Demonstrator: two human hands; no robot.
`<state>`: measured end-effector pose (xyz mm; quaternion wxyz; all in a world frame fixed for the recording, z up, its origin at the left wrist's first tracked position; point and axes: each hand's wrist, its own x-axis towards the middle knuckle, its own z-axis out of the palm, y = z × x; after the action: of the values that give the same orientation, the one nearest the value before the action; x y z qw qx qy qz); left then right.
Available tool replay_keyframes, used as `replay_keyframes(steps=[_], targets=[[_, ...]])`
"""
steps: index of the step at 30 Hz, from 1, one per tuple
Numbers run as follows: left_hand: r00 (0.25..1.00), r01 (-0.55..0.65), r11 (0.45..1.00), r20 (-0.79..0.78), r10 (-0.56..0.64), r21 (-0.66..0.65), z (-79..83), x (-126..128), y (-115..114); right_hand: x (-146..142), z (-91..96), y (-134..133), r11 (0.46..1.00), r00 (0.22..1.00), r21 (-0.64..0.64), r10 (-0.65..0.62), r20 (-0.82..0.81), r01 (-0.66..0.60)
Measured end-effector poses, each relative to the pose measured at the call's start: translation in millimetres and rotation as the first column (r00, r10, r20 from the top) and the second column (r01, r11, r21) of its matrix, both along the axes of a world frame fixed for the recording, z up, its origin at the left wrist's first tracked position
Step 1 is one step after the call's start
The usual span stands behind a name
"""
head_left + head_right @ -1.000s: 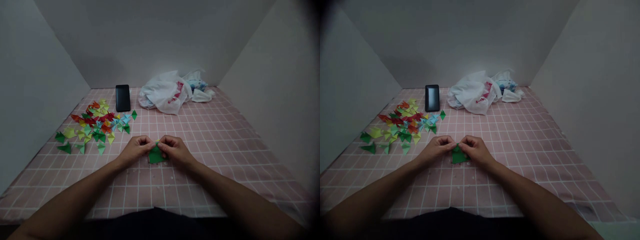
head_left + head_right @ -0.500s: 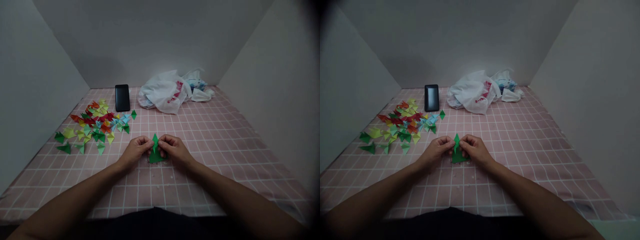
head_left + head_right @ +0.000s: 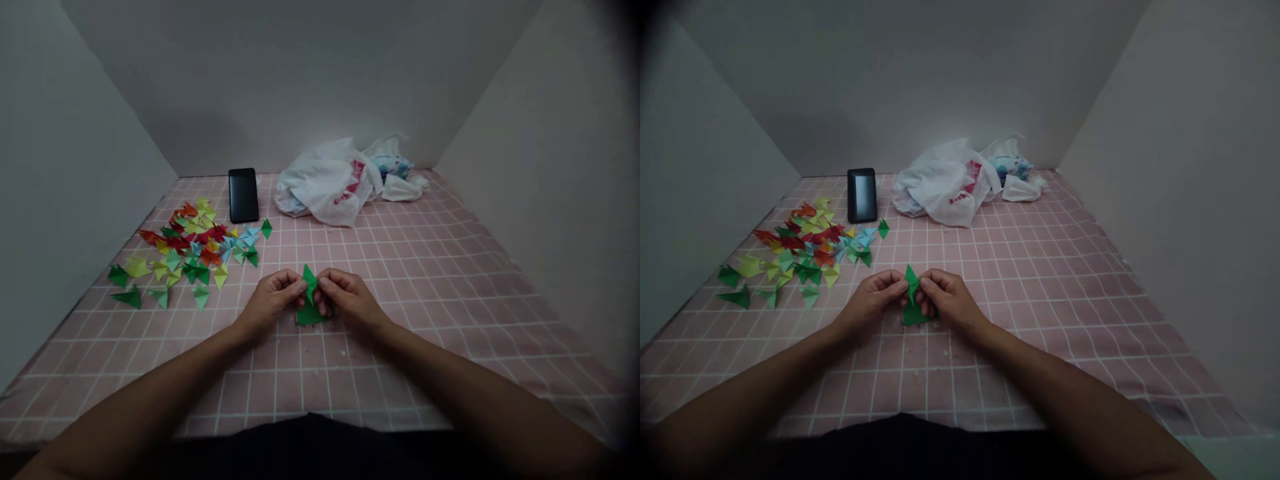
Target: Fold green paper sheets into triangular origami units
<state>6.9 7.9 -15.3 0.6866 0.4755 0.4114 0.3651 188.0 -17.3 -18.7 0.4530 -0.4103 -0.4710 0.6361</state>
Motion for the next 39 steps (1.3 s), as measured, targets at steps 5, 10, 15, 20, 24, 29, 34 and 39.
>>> replay_keyframes(steps=[5,10,15,20,24,29,34,39], targets=[[1.0,-0.006,1.0,0.007,0.006,-0.024,-0.6,0.6,-0.7,-1.2,-1.0,1.2,0.996,0.992,-0.095,-0.015,-0.129,0.002],[1.0,-0.006,0.999,0.024,0.007,-0.039,-0.1,1.0,-1.3,-2.7,-0.4,0.4,0.991,0.984,-0.131,-0.011,-0.177,-0.012],[0.999,-0.001,1.0,0.039,0.002,-0.031,-0.6,1.2,-1.0,-2.3,-0.4,0.8,0.989,0.98,-0.143,0.0,-0.2,-0.029],[0.998,0.011,1.0,0.064,-0.01,-0.016,-0.2,1.3,-1.5,-2.1,1.6,1.6,0.981,0.971,-0.176,0.038,-0.237,-0.081],[0.996,0.025,1.0,0.08,-0.026,0.011,-1.7,0.8,-0.6,-1.1,3.3,1.9,0.977,0.964,-0.182,0.063,-0.258,-0.113],[0.999,0.01,0.997,0.045,-0.014,0.075,-2.8,-1.0,0.5,-0.6,0.5,1.1,0.991,0.977,-0.113,0.049,-0.209,-0.074],[0.998,-0.019,0.979,-0.055,0.03,0.205,2.4,-3.0,-1.2,-1.9,-2.4,-1.4,0.999,0.991,-0.028,0.024,-0.129,-0.028],[0.999,0.029,0.969,-0.024,-0.024,0.245,3.6,-3.5,-2.8,-2.3,-3.4,-0.9,0.998,0.987,-0.046,0.022,-0.157,-0.03]])
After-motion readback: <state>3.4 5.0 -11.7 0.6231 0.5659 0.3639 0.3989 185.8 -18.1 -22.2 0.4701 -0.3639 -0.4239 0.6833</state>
